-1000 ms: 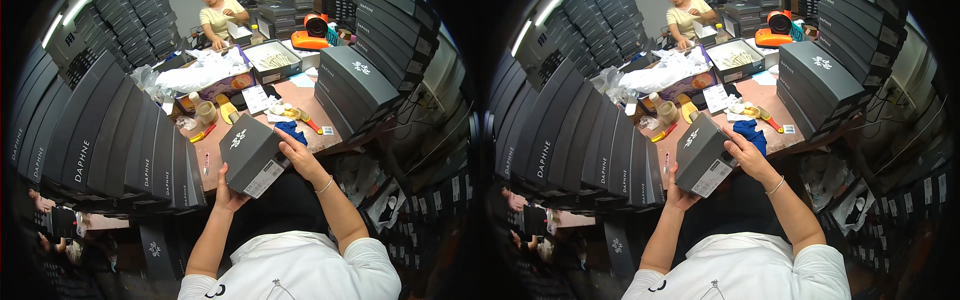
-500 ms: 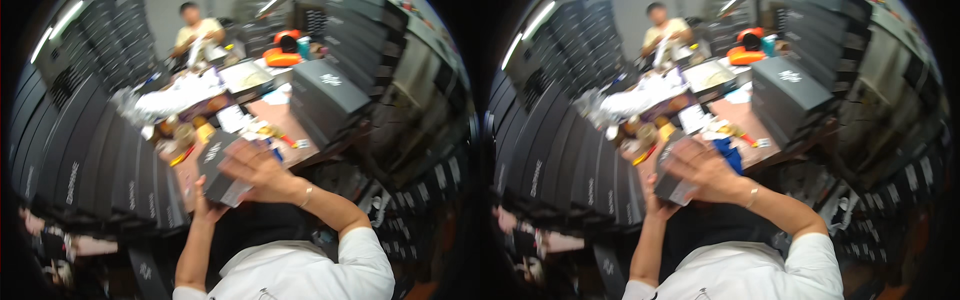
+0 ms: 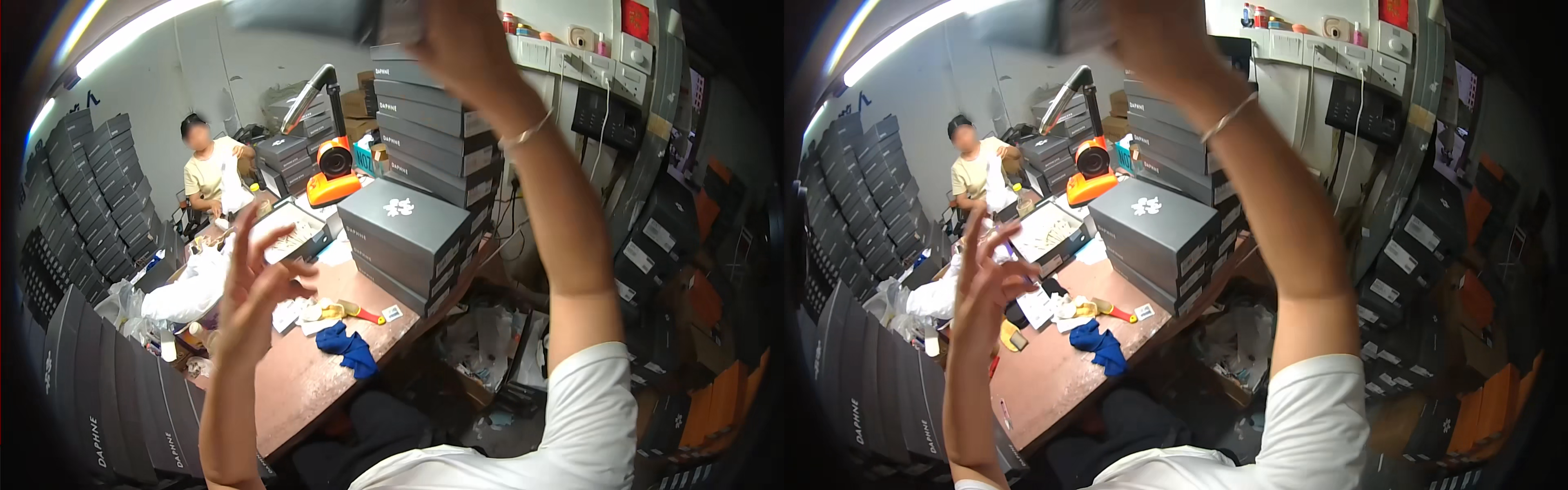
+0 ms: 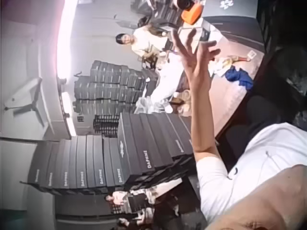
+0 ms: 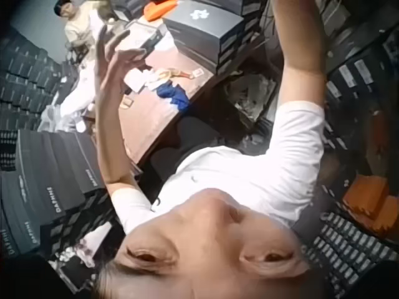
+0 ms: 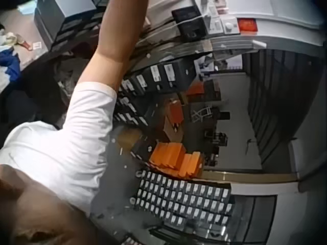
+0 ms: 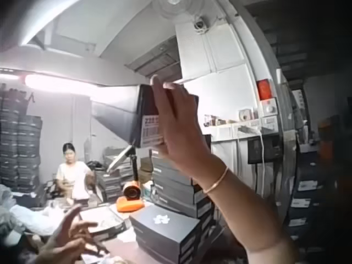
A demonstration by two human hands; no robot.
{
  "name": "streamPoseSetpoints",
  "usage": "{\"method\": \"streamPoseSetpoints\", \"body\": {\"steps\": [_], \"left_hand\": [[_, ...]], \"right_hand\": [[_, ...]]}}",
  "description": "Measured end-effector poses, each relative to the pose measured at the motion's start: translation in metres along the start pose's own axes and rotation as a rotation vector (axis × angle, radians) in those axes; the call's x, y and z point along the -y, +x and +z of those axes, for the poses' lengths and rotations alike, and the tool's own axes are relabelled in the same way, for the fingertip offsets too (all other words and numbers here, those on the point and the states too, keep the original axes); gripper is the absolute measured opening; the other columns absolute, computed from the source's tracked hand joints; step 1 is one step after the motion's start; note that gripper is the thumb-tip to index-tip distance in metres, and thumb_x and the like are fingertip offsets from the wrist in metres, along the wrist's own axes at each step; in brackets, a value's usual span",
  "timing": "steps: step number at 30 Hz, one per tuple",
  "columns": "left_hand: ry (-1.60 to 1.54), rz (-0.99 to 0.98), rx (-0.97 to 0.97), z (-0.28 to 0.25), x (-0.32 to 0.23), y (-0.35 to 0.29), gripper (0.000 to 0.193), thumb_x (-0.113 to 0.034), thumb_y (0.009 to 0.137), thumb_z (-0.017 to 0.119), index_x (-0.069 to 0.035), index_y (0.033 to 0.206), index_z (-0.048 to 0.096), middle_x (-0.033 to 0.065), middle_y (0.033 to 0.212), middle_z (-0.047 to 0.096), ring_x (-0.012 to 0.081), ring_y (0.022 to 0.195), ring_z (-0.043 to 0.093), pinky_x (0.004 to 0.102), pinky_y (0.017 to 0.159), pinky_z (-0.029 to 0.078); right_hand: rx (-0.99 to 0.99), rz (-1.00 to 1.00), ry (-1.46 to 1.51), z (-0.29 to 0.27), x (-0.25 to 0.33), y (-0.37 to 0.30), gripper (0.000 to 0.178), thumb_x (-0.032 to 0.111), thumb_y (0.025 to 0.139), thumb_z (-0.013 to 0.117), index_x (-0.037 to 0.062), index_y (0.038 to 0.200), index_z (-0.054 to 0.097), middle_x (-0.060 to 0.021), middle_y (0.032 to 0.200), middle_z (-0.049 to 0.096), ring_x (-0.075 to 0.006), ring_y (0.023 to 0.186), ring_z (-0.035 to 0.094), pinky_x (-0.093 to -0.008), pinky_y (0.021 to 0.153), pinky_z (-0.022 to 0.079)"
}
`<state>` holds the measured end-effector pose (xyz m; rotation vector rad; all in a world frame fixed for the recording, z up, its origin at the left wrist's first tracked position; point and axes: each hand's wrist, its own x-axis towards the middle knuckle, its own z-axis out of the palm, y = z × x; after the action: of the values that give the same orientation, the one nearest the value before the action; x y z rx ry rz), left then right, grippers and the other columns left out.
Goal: Packing shoes into boxes, scanning labels at a computer, and organizing boxes in a warehouse.
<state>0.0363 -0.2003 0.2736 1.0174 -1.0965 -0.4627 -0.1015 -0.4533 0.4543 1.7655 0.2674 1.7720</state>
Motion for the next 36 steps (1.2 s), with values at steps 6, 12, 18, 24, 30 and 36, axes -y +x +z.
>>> {"method": "streamPoseSetpoints", "body": {"steps": [6, 12, 18, 24, 30, 36], "left_hand": [[0.153, -0.359, 0.009, -0.045, 0.041, -0.035, 0.072, -0.020, 0.089, 0.068, -0.007, 0.148, 0.028, 0.0194, 0.137, 0.040, 0.0230, 0.097, 0.065, 0.0340, 0.077, 0.058], [0.144, -0.514, -0.097, -0.082, 0.066, -0.056, 0.062, -0.019, 0.090, 0.066, -0.002, 0.142, 0.037, 0.0174, 0.132, 0.046, 0.0227, 0.096, 0.065, 0.0330, 0.077, 0.057], [0.100, -0.638, -0.102, -0.090, 0.094, -0.072, 0.053, -0.017, 0.092, 0.063, -0.002, 0.139, 0.042, 0.0140, 0.129, 0.049, 0.0229, 0.099, 0.063, 0.0342, 0.081, 0.056], [0.060, -0.668, -0.010, -0.086, 0.097, -0.062, 0.054, -0.017, 0.092, 0.065, -0.001, 0.139, 0.042, 0.0136, 0.129, 0.048, 0.0205, 0.101, 0.061, 0.0328, 0.082, 0.055], [0.072, -0.528, -0.131, -0.087, 0.111, -0.056, 0.064, -0.020, 0.090, 0.067, -0.003, 0.144, 0.035, 0.0155, 0.134, 0.046, 0.0215, 0.111, 0.056, 0.0330, 0.086, 0.053], [0.014, -0.095, -0.351, -0.118, 0.116, -0.057, 0.109, -0.061, 0.080, 0.066, -0.010, 0.153, 0.005, 0.0202, 0.157, 0.010, 0.0300, 0.147, 0.006, 0.0494, 0.116, 0.007]], "right_hand": [[0.290, 0.138, -0.106, 0.054, -0.137, -0.023, 0.113, 0.012, 0.058, 0.084, 0.0027, 0.149, 0.018, -0.0239, 0.125, 0.045, -0.0409, 0.118, 0.043, -0.0475, 0.100, 0.038], [0.638, 0.329, -0.162, 0.064, -0.150, -0.066, 0.125, 0.008, 0.056, 0.084, 0.0116, 0.153, 0.005, -0.0291, 0.142, 0.030, -0.0466, 0.131, 0.031, -0.0480, 0.112, 0.031], [0.665, 0.318, -0.183, 0.069, -0.147, -0.065, 0.119, 0.010, 0.058, 0.081, 0.0101, 0.152, 0.009, -0.0271, 0.141, 0.034, -0.0432, 0.130, 0.035, -0.0467, 0.111, 0.033], [0.438, 0.291, -0.076, 0.058, -0.179, -0.029, 0.105, 0.019, 0.057, 0.082, -0.0043, 0.144, 0.027, -0.0275, 0.130, 0.046, -0.0419, 0.123, 0.043, -0.0434, 0.106, 0.037], [0.310, 0.251, 0.151, 0.033, -0.108, 0.029, 0.096, 0.022, 0.061, 0.081, -0.0063, 0.140, 0.034, -0.0258, 0.129, 0.049, -0.0381, 0.122, 0.047, -0.0419, 0.106, 0.037], [0.622, 0.660, 0.869, 0.035, -0.030, 0.064, 0.067, 0.028, 0.085, 0.068, 0.0008, 0.140, 0.041, -0.0172, 0.136, 0.048, -0.0204, 0.125, 0.047, -0.0314, 0.104, 0.037]]}}
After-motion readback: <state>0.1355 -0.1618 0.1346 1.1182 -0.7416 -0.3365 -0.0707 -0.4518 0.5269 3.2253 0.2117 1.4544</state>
